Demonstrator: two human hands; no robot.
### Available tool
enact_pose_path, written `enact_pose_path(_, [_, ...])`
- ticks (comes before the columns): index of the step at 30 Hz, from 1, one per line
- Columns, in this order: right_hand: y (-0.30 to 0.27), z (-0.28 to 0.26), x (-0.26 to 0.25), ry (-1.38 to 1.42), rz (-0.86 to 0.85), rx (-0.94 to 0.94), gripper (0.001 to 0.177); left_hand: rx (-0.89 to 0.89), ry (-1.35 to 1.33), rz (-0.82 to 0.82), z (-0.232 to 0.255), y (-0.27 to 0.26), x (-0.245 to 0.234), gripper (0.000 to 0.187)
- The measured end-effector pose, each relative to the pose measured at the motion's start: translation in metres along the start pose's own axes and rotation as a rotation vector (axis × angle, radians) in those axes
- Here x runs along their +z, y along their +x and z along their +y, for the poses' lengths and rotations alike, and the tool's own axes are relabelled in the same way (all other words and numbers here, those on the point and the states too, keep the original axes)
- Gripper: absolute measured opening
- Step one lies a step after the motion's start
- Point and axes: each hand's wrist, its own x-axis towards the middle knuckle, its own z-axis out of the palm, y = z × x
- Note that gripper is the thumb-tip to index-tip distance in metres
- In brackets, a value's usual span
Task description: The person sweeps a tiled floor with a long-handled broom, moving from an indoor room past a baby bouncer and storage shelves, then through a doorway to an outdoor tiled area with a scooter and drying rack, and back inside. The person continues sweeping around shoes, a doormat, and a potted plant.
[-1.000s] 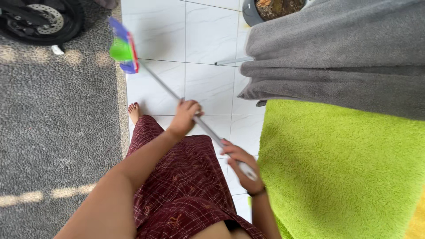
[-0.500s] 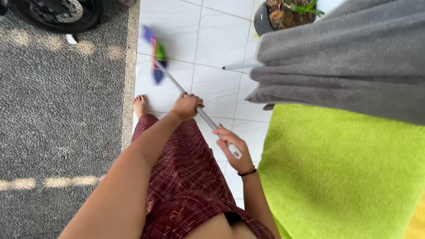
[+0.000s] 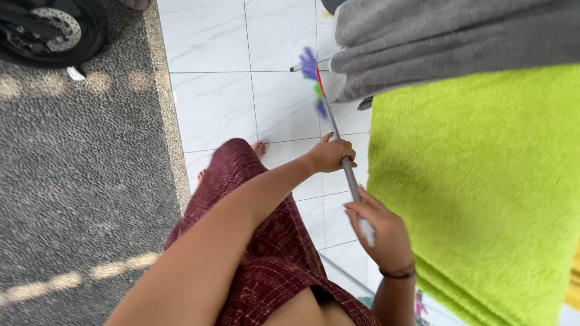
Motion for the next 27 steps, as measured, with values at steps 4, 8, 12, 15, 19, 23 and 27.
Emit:
enact_pose_path(4, [-0.011, -0.011, 0.064, 0.049, -0.002, 0.104, 0.016, 0.005, 0.147, -0.071, -0.036, -0.051, 0.007, 0.014])
enact_pose_path(8, [-0.026, 0.006, 0.110, 0.361, -0.014, 0.030, 0.009, -0.323, 0.231, -0.337, -0.065, -0.134, -0.018, 0.025])
enact_pose_path(12, [-0.079, 0.011, 0.115, 0.590, 0.013, 0.285, 0.016, -0.339, 0.373, -0.381, -0.049, -0.191, -0.028, 0.015])
enact_pose_path(15, [-0.109, 0.006, 0.088, 0.588, 0.185, 0.282, 0.017, -0.158, 0.293, -0.215, -0.013, -0.171, -0.028, 0.017])
enact_pose_path(19, [-0.160, 0.012, 0.055, 0.183, 0.413, 0.334, 0.021, 0.045, 0.201, -0.226, 0.052, -0.098, 0.029, 0.006])
enact_pose_path(23, [-0.148, 0.069, 0.086, -0.105, 0.633, 0.118, 0.009, 0.063, 0.332, -0.311, 0.065, -0.009, 0.092, 0.007])
enact_pose_path(27, [-0.075, 0.144, 0.152, -0.338, 0.571, 0.071, 0.008, 0.155, 0.450, -0.202, 0.016, 0.037, 0.136, 0.014])
